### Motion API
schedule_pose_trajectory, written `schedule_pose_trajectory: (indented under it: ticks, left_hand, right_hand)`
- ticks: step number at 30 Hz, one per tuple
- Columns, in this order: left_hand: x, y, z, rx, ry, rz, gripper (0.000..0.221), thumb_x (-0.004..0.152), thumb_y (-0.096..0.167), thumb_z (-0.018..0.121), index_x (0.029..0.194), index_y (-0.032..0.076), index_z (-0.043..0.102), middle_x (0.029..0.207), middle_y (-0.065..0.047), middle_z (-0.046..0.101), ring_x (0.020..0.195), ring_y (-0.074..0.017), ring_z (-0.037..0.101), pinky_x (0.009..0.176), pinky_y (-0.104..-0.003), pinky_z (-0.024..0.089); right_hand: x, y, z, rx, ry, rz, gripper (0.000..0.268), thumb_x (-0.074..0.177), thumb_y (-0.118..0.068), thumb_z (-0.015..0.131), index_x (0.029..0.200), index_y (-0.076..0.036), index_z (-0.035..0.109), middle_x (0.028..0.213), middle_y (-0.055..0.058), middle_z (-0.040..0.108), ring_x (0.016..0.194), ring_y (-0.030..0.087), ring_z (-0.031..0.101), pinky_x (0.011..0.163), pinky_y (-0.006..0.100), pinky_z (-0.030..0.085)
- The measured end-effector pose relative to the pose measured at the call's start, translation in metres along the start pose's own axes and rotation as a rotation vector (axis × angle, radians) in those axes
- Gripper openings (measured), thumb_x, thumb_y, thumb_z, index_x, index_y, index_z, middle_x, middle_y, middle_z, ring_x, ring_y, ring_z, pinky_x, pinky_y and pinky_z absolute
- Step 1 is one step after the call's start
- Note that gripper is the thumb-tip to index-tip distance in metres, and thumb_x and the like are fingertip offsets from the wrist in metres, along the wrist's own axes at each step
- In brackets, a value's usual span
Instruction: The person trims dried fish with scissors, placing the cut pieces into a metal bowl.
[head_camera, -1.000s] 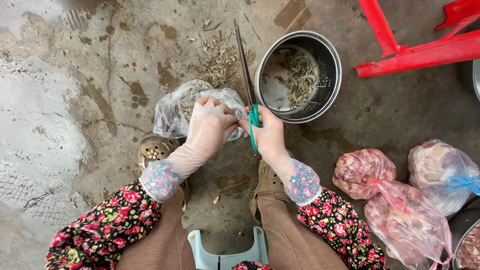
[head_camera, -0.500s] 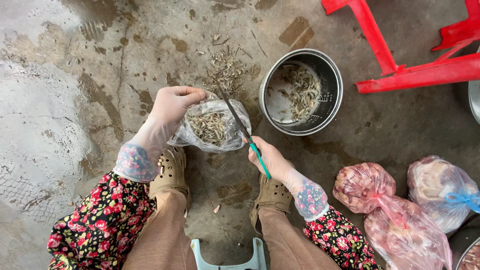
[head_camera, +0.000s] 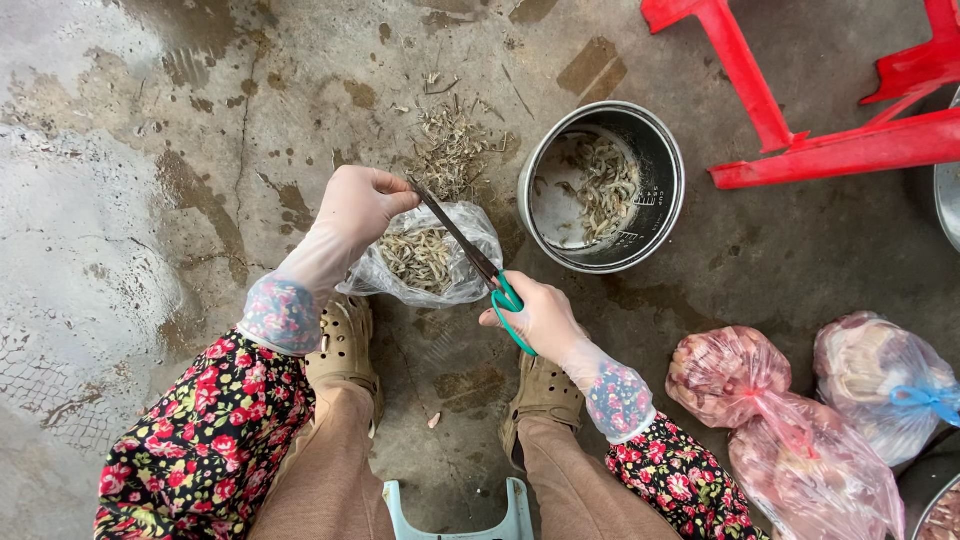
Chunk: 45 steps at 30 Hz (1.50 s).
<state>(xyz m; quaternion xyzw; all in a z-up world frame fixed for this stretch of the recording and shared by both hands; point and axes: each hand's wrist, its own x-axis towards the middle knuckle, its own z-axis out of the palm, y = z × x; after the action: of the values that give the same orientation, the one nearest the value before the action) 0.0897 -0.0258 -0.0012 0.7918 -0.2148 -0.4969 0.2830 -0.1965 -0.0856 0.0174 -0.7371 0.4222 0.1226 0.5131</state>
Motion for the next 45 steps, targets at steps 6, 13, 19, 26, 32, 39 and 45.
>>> schedule_pose_trajectory:
  ticks: [6, 13, 19, 26, 32, 39, 45]
  left_hand:
    - [-0.002, 0.007, 0.0, 0.006, 0.009, -0.003, 0.02, 0.084, 0.022, 0.083, 0.097, 0.006, 0.081, 0.084, -0.009, 0.077, 0.075, -0.0131, 0.064, 0.073, -0.033, 0.053]
    - [0.0, 0.055, 0.059, -0.05, -0.16, 0.343, 0.033, 0.077, 0.015, 0.082, 0.108, 0.006, 0.077, 0.096, -0.007, 0.08, 0.085, -0.0138, 0.073, 0.081, -0.032, 0.059]
    - [-0.005, 0.058, 0.099, -0.032, 0.008, 0.742, 0.059, 0.074, 0.007, 0.081, 0.13, 0.001, 0.065, 0.112, -0.016, 0.074, 0.099, -0.025, 0.072, 0.087, -0.035, 0.056]
    - [0.017, -0.035, 0.019, 0.05, 0.122, 0.24, 0.02, 0.089, 0.018, 0.073, 0.108, 0.016, 0.079, 0.098, -0.006, 0.08, 0.085, -0.0162, 0.075, 0.078, -0.031, 0.06]
    - [0.04, -0.097, 0.06, 0.562, 0.041, 0.226, 0.019, 0.088, 0.015, 0.073, 0.095, 0.029, 0.084, 0.097, -0.003, 0.079, 0.079, -0.0222, 0.073, 0.078, -0.036, 0.058]
    - [0.049, -0.129, 0.076, 1.089, 0.196, 0.58, 0.012, 0.083, 0.014, 0.07, 0.086, 0.019, 0.08, 0.084, -0.008, 0.072, 0.085, -0.0266, 0.07, 0.075, -0.042, 0.053]
    - [0.043, -0.128, 0.09, 1.191, 0.245, 0.703, 0.009, 0.078, 0.014, 0.069, 0.08, 0.014, 0.077, 0.088, -0.007, 0.069, 0.091, -0.0271, 0.064, 0.078, -0.043, 0.048]
  right_hand:
    - [0.002, 0.014, 0.005, 0.148, 0.073, -0.064, 0.037, 0.088, -0.032, 0.073, 0.115, -0.007, 0.069, 0.088, 0.003, 0.08, 0.083, 0.016, 0.078, 0.074, 0.031, 0.055]
    - [0.019, 0.032, 0.02, 0.075, 0.222, 0.055, 0.035, 0.087, -0.04, 0.078, 0.099, -0.007, 0.075, 0.073, 0.012, 0.069, 0.063, 0.022, 0.064, 0.064, 0.036, 0.051]
    - [0.017, 0.037, 0.027, 0.216, 0.12, 0.183, 0.034, 0.088, -0.041, 0.07, 0.1, -0.01, 0.078, 0.067, 0.005, 0.069, 0.056, 0.012, 0.062, 0.055, 0.032, 0.047]
    - [0.017, 0.032, 0.017, 0.381, 0.125, 0.266, 0.041, 0.092, -0.045, 0.07, 0.096, -0.005, 0.073, 0.064, -0.004, 0.057, 0.056, 0.006, 0.055, 0.053, 0.026, 0.049]
    - [0.016, 0.031, 0.017, 0.469, 0.147, 0.247, 0.044, 0.093, -0.047, 0.07, 0.093, -0.003, 0.072, 0.064, -0.005, 0.051, 0.056, 0.005, 0.049, 0.053, 0.026, 0.047]
    - [0.017, 0.025, 0.019, 0.426, 0.116, 0.292, 0.047, 0.092, -0.049, 0.069, 0.093, -0.003, 0.072, 0.064, -0.005, 0.051, 0.056, 0.005, 0.049, 0.053, 0.026, 0.048]
    - [0.016, 0.027, 0.02, 0.405, 0.13, 0.299, 0.048, 0.09, -0.051, 0.07, 0.094, -0.003, 0.073, 0.065, -0.004, 0.054, 0.056, 0.006, 0.052, 0.054, 0.027, 0.05]
